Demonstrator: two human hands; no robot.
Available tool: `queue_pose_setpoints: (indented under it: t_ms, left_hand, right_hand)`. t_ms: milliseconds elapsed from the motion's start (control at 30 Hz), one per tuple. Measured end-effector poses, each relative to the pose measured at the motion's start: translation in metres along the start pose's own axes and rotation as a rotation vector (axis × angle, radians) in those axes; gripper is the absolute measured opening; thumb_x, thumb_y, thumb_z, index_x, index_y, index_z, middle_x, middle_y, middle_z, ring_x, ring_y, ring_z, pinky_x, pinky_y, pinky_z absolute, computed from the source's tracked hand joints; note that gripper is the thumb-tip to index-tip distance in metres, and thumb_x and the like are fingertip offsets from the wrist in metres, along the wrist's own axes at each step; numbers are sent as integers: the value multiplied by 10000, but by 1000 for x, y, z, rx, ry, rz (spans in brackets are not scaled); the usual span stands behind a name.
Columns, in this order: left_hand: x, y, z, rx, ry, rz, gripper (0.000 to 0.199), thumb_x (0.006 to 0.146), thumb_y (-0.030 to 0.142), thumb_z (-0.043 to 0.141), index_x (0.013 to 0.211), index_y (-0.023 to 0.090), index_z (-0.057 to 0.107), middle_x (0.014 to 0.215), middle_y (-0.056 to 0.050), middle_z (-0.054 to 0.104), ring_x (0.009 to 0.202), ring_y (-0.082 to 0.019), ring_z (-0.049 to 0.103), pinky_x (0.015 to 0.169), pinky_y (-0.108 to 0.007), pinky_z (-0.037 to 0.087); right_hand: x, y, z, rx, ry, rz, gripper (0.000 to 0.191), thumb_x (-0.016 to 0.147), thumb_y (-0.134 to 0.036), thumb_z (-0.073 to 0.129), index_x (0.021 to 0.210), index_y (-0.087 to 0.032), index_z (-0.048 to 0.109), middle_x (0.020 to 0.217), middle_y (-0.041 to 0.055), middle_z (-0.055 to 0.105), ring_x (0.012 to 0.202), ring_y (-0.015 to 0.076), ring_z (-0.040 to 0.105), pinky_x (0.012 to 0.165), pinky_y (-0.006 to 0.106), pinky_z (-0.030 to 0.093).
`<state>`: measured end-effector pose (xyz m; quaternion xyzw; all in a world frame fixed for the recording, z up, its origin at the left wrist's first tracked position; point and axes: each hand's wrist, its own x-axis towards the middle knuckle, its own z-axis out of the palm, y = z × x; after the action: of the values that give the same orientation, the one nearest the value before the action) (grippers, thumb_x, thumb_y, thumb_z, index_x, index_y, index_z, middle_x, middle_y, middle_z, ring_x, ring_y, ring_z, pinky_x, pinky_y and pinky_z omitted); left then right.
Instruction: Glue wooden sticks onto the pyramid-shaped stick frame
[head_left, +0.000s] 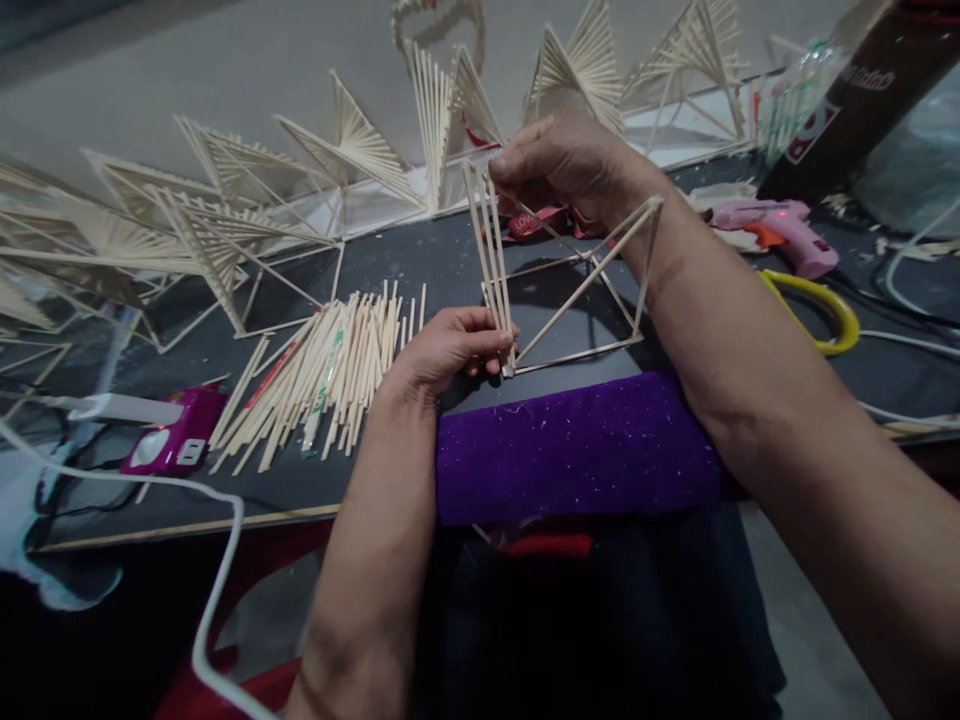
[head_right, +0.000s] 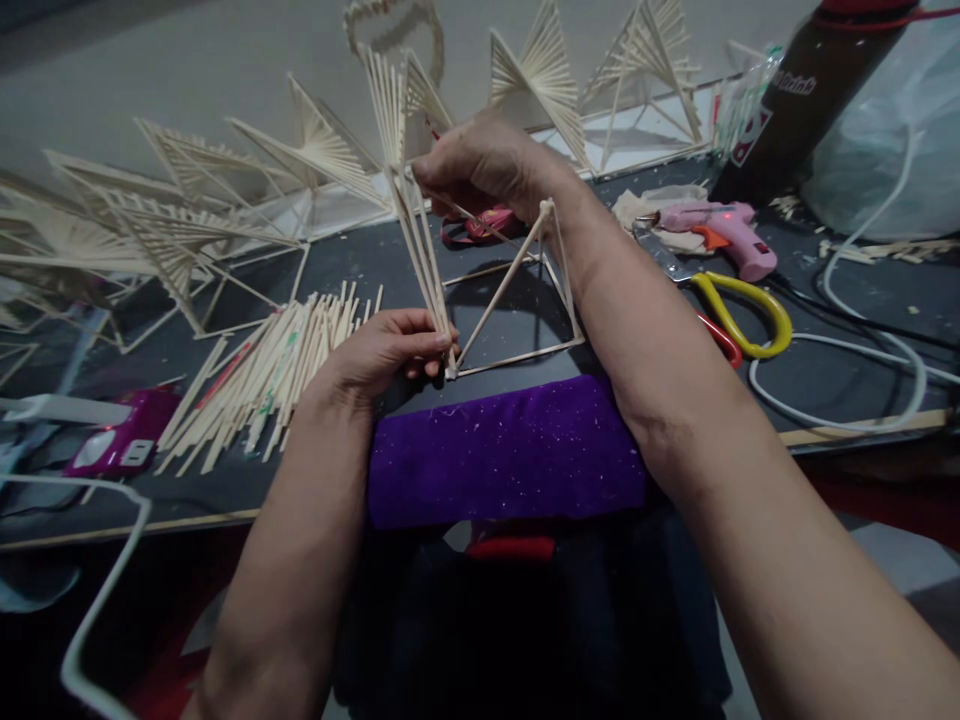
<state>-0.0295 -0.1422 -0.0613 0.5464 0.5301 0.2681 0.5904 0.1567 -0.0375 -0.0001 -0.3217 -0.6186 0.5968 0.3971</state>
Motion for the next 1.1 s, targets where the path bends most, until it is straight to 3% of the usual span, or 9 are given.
queue_pose_setpoints:
  t_ms: [300,600,833,1100]
  left_hand:
    - [-1,0,1,10,5,-6,168,697,255,758,790,132,691,646,-25,660,463,-59,552,367,-168,275]
    - [0,-1,1,4,12,-6,181,692,255,767,803,131,696,655,-30,666,470,-63,556,374,-174,275]
    - [-2,1,3,2,10,-9,181,700,260,768,792,125,690,620,-25,656,462,-62,552,372,-160,289]
    - [-1,2,3,-26,11,-25,154,707,216,749,819,119,706,676,-46,680,507,-76,593,371,-162,301]
  right_hand:
    - [-2,-3,-1,-47,8,21,163,790,-106,567,629,-82,582,482,0,557,391,88,480,364,184,415]
    - [-1,-1,-3,-52,-8,-11,132,718,-81,555,589,-78,583,481,18,568,386,94,491,365,193,396]
    - [-3,-3,-3,-47,-15,-4,191,827,-62,539,644,-57,593,482,12,562,397,78,502,386,164,386]
    - [-6,-6,1,-56,23,-14,229,834,-23,515,616,-55,576,437,-5,531,342,53,428,389,150,398]
